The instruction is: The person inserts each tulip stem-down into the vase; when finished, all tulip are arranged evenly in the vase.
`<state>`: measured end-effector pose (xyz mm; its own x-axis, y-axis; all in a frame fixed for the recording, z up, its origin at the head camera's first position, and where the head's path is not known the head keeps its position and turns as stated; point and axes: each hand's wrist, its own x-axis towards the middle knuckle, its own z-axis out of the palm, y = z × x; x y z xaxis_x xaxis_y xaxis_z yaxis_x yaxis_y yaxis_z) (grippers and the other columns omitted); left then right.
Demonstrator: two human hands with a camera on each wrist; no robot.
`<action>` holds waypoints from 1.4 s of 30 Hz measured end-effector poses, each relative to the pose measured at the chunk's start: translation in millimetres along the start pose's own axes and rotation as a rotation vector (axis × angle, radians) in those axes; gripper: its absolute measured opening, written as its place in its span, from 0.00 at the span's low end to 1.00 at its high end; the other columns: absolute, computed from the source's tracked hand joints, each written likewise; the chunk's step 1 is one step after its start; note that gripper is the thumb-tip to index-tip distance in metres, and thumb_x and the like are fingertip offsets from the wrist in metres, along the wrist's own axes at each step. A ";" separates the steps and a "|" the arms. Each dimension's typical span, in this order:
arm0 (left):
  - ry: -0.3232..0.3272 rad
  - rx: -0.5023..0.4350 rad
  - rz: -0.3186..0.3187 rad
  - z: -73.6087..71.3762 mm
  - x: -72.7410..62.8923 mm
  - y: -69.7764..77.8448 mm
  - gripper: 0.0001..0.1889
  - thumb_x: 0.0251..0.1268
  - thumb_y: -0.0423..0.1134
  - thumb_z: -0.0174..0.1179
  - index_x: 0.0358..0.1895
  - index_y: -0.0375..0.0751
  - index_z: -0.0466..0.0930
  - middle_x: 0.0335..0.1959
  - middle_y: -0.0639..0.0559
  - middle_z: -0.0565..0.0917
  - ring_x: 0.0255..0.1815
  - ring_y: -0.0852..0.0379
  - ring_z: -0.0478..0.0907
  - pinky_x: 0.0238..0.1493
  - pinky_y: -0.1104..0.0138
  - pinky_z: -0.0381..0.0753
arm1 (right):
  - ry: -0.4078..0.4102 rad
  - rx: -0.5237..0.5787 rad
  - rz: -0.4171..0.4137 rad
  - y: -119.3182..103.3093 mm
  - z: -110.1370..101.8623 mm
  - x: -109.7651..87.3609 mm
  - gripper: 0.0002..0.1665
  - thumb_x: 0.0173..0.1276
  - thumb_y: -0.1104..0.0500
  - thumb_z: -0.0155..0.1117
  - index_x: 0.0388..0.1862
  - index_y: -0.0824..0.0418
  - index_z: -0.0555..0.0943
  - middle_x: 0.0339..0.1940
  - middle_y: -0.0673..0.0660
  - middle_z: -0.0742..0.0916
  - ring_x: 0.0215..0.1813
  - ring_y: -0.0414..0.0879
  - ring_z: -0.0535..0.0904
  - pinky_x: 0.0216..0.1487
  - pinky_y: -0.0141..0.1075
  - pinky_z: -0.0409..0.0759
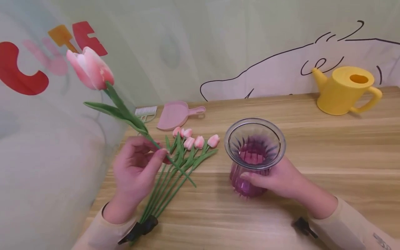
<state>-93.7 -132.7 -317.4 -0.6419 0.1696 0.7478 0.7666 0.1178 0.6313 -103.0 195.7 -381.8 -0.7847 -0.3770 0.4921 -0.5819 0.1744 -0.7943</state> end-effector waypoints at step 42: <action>0.050 -0.049 0.152 -5.9 23.2 54.9 0.16 0.71 0.27 0.62 0.38 0.14 0.65 0.26 0.32 0.84 0.27 0.55 0.88 0.27 0.66 0.89 | 0.013 -0.028 0.049 -5.9 0.4 2.9 0.49 0.44 0.77 0.80 0.67 0.67 0.69 0.56 0.45 0.83 0.58 0.38 0.80 0.61 0.22 0.77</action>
<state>-66.6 -128.1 -264.1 -0.5194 0.1326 0.8442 0.8541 0.0465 0.5181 -101.8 193.2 -375.8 -0.8153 -0.3555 0.4572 -0.5479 0.2177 -0.8077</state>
